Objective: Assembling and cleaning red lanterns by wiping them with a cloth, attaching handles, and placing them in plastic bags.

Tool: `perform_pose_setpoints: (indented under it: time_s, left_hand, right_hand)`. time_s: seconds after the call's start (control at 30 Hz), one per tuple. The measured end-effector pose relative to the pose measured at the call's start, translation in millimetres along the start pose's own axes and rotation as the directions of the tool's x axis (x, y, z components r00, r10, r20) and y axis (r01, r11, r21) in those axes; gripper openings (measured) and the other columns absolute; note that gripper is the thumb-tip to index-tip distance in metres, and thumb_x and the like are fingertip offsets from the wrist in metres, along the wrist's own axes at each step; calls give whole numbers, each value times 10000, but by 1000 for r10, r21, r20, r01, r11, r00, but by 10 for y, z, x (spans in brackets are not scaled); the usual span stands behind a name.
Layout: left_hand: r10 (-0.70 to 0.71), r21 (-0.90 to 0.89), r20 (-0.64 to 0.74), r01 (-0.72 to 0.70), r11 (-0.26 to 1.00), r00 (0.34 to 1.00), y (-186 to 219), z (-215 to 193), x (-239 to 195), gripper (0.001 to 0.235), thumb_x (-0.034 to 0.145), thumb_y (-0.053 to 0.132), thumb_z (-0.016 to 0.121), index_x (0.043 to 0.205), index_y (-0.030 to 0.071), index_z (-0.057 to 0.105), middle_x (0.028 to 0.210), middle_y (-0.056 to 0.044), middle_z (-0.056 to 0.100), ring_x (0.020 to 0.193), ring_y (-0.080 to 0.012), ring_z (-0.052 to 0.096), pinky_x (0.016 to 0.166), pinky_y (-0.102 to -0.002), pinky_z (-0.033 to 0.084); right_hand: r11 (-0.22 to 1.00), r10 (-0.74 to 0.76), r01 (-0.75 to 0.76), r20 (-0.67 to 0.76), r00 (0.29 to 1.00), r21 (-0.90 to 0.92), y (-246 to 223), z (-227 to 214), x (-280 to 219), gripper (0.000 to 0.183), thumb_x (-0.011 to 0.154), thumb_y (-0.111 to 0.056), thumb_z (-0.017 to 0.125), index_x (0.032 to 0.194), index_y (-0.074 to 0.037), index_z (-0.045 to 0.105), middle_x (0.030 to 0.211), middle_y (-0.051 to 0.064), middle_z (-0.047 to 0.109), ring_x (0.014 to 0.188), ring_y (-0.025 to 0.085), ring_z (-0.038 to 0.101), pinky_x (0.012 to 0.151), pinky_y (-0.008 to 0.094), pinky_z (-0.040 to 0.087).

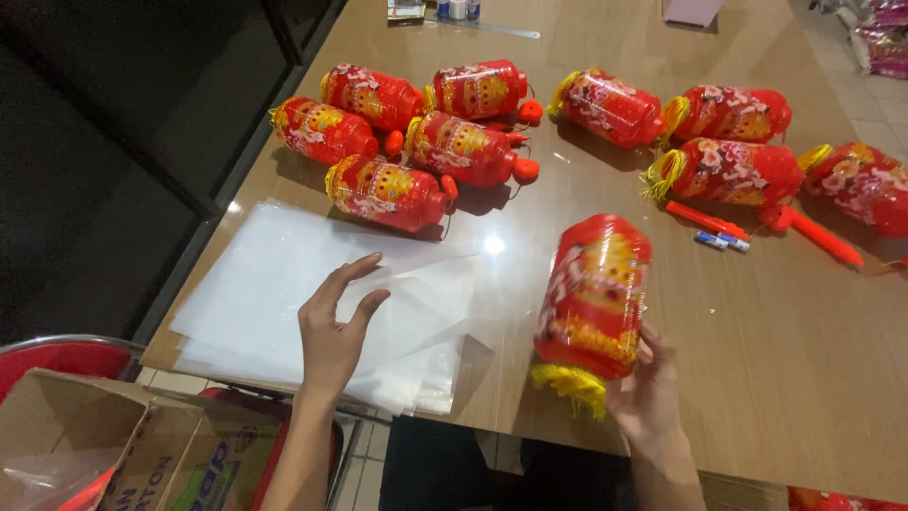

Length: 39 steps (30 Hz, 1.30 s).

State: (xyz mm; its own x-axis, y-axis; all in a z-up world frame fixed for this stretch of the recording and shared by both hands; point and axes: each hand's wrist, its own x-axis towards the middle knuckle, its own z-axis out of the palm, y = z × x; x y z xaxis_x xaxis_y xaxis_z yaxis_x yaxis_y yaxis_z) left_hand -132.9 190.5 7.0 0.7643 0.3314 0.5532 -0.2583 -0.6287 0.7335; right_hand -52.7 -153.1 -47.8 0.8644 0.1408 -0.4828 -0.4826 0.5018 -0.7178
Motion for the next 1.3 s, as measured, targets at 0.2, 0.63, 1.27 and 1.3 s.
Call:
perform_pose_setpoints:
  time_s: [0.2,0.63,1.27,1.3]
  left_hand:
    - [55,5,101,-56,998,993,62,43,-47,330,949,193,703,1265,101,675,1290,-8,716,1165,-188,696,1203,-471,423]
    - [19,-152,311,30,988,950,513,117,12,381,805,95,796,1175,178,776,1154,-63,787,1121,-307,731,1028,-554,523]
    - [-134,27,658,155,988,741,663,440,532,1227,426,357,922,1533,171,428,1282,-201,676,1198,-438,652,1052,-594,495]
    - [-129,24,659,151,988,741,672,437,524,1227,426,357,922,1533,171,428,1282,-201,676,1198,-438,652,1052,-594,495]
  right_hand:
    - [962,-189,115,301,935,248,230,31,189,502,885,-291,701,1341,-115,590,1294,96,674,1185,270,650,930,428,555]
    - [773,-564,618,293,772,-144,278,715,69,1391,555,128,866,1573,-298,18,1590,193,309,1406,422,459,977,684,487]
    - [542,-310,648,589,746,-535,-51,886,-115,1122,649,-47,936,1469,-23,170,1411,339,524,1374,603,450,1135,740,271]
    - [539,-314,650,588,745,-536,-116,782,-96,1122,649,-47,936,1469,-23,170,1411,339,524,1374,603,450,1135,740,271]
